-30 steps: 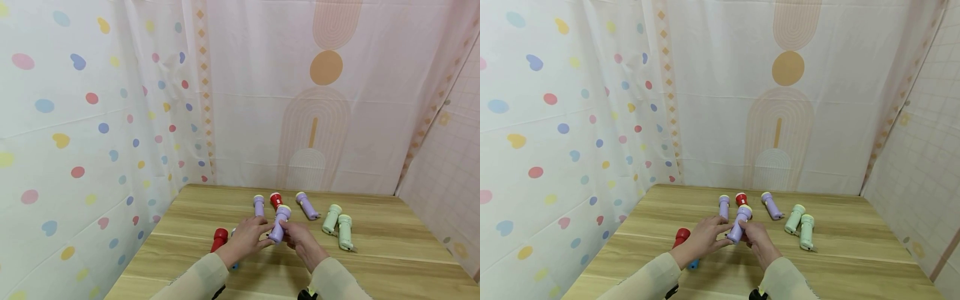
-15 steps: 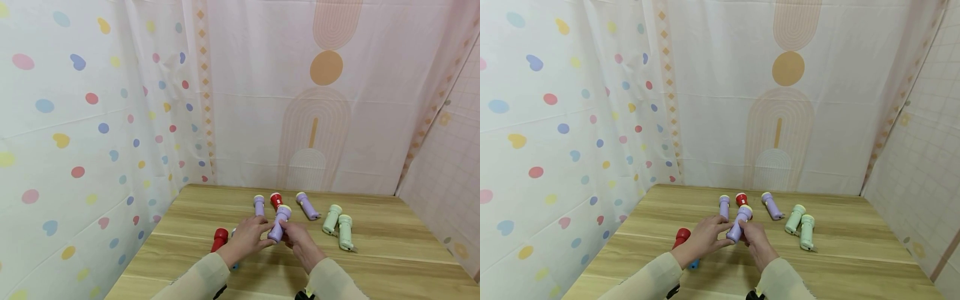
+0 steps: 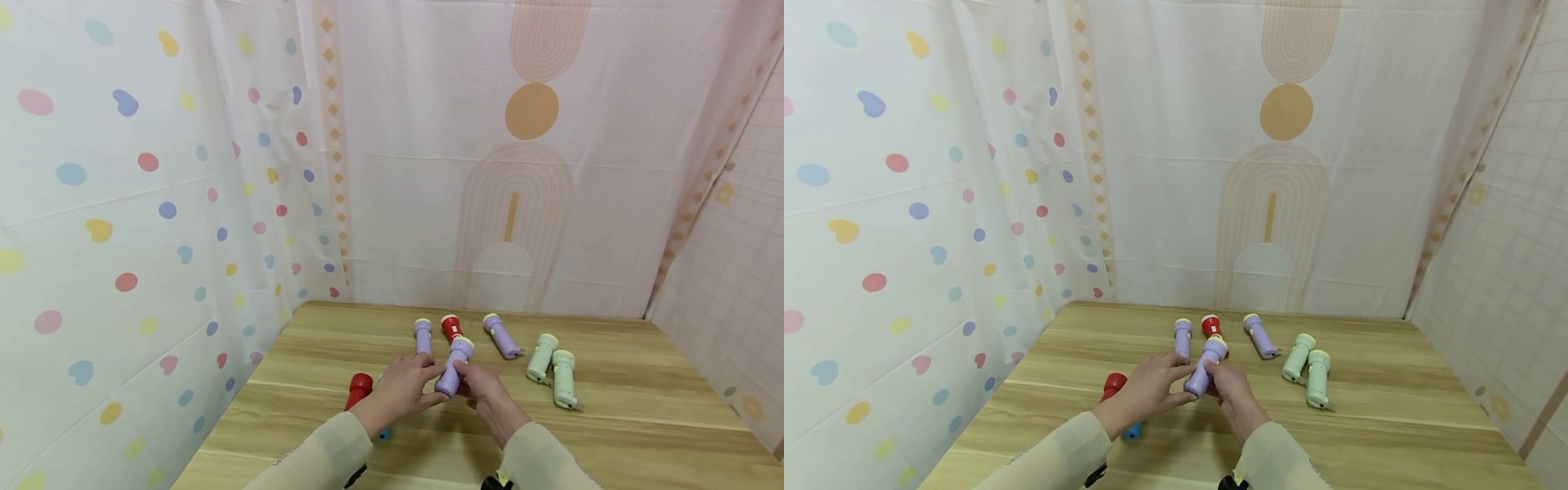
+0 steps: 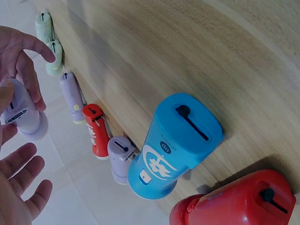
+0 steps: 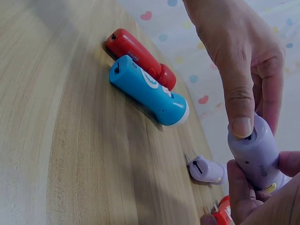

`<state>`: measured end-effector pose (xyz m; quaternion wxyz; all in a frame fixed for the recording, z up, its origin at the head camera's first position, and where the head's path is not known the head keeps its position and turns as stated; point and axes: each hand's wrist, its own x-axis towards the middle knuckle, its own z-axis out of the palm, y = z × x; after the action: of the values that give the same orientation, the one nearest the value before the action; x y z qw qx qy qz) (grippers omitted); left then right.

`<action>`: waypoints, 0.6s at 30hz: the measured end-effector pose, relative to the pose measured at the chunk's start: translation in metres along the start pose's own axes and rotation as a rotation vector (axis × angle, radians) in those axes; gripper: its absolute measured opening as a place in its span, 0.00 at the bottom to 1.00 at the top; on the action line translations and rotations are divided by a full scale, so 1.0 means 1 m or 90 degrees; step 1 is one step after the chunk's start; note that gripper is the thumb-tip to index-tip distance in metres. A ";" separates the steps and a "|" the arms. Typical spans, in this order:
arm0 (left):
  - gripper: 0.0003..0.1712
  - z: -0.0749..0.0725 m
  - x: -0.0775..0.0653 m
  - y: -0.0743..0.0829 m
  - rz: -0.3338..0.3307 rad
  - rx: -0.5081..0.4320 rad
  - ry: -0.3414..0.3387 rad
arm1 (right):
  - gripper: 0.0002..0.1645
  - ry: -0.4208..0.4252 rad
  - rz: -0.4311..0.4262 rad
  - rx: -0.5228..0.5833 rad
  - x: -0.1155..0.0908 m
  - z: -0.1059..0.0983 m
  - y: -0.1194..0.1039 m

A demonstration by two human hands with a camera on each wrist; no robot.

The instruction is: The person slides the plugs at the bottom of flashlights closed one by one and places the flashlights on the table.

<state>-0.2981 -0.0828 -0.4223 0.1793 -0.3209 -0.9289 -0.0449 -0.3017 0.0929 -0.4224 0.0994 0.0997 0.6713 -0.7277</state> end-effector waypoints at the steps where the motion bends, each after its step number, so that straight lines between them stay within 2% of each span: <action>1: 0.31 0.000 0.000 0.000 0.001 0.004 0.000 | 0.18 -0.001 0.002 -0.003 0.000 0.000 0.000; 13: 0.29 -0.001 -0.001 -0.003 0.024 0.024 -0.006 | 0.22 -0.007 0.003 -0.037 0.003 0.001 0.003; 18: 0.27 -0.002 -0.001 -0.003 0.027 0.025 -0.029 | 0.22 -0.004 0.006 -0.054 0.004 0.000 0.004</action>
<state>-0.2989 -0.0864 -0.4208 0.1656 -0.3376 -0.9265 -0.0155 -0.3041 0.0928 -0.4277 0.1088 0.0961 0.7008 -0.6984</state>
